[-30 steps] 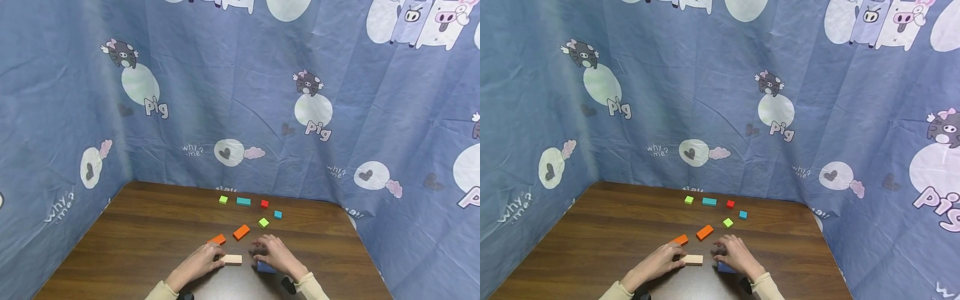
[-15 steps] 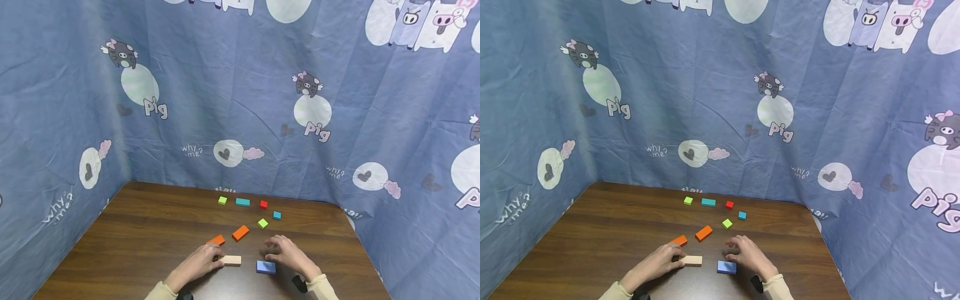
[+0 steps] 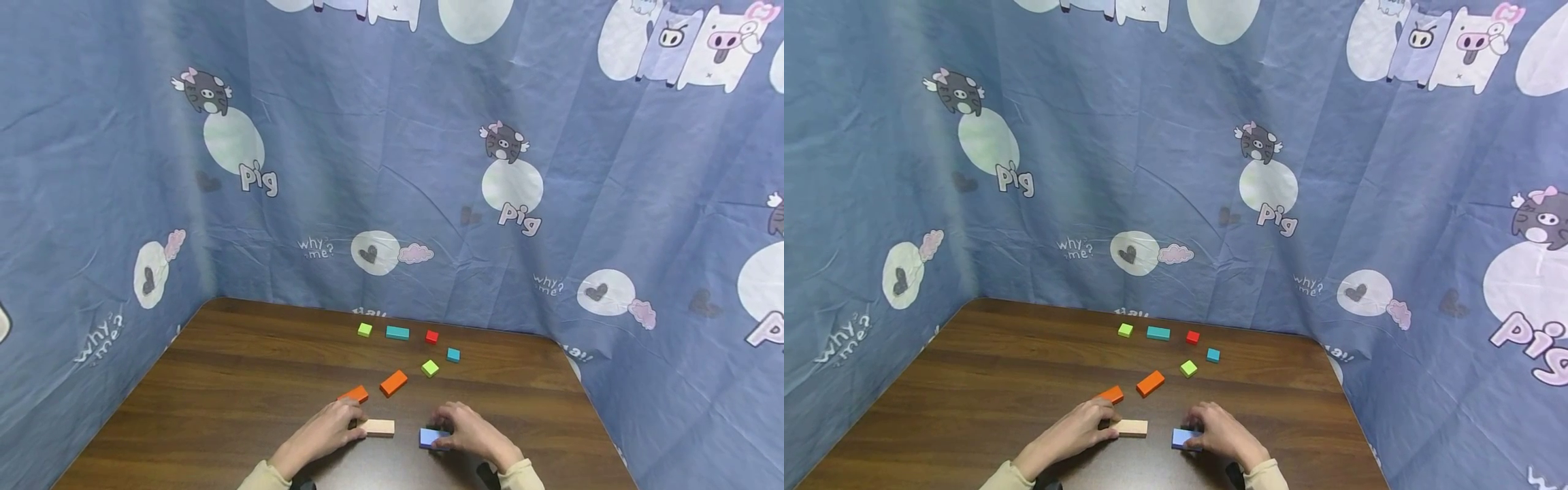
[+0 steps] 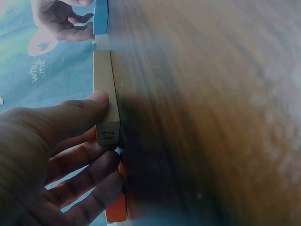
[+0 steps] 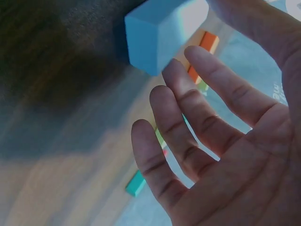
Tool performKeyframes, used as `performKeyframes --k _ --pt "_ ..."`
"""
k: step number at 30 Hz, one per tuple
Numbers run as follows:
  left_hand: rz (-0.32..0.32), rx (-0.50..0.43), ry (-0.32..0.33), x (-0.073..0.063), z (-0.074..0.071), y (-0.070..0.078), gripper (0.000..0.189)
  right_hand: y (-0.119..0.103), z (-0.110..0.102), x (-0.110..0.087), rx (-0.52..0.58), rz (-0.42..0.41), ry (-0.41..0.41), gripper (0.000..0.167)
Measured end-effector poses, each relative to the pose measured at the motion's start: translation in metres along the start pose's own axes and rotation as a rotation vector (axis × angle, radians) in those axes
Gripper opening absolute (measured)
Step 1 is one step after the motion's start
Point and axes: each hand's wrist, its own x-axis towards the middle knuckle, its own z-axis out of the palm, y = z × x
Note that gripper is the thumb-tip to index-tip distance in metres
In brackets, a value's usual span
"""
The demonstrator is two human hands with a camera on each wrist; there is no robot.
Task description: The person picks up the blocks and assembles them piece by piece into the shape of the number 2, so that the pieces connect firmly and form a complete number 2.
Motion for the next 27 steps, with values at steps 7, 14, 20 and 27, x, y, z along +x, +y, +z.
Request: performKeyframes --k 7,14,20,27 --pt "-0.008 0.004 -0.005 0.000 0.001 -0.001 0.014 0.000 0.005 -0.002 -0.055 0.005 0.015 0.027" --pt "-0.018 0.015 -0.008 0.000 0.001 -0.001 0.016 0.005 0.005 -0.001 -0.037 -0.012 0.032 0.024" --pt "-0.017 0.038 -0.001 -0.001 0.002 -0.001 0.017 0.009 0.005 -0.001 0.002 -0.013 0.042 0.024" --pt "-0.018 0.036 0.013 -0.001 0.002 -0.001 0.017 0.012 0.004 0.001 0.010 -0.006 0.039 0.023"
